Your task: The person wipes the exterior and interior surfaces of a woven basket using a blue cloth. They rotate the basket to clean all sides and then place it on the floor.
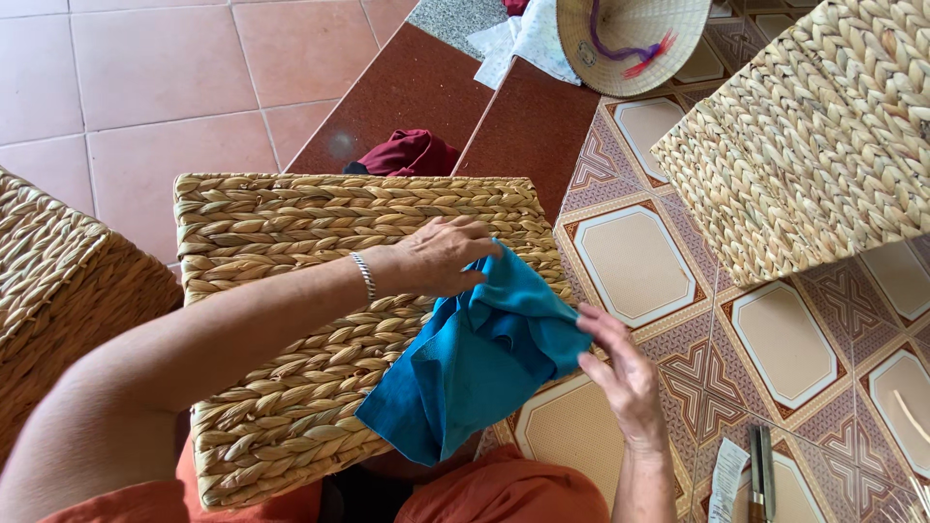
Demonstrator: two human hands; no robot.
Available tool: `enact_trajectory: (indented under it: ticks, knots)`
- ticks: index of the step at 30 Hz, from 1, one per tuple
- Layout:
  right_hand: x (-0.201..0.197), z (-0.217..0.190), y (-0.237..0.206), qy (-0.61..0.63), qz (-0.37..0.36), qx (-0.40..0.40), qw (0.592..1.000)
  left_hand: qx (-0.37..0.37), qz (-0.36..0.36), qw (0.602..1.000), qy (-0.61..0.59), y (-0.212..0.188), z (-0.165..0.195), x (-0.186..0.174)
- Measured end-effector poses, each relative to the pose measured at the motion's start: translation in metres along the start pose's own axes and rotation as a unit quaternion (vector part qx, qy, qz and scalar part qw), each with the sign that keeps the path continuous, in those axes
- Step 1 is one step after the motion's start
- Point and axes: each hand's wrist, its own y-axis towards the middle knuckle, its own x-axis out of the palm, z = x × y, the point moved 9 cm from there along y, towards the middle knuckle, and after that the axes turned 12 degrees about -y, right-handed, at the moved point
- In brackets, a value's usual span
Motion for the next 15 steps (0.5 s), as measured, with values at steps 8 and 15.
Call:
enact_trajectory:
  ticks: [8, 15]
  knots:
    - [0.009, 0.017, 0.031, -0.250, 0.034, 0.085, 0.964, -0.090, -0.096, 0.987, 0.088, 0.050, -0.013, 0.034]
    - [0.023, -0.022, 0.032, -0.410, 0.156, -0.087, 0.895, 0.152, 0.034, 0.962, 0.223, 0.042, 0.025, 0.017]
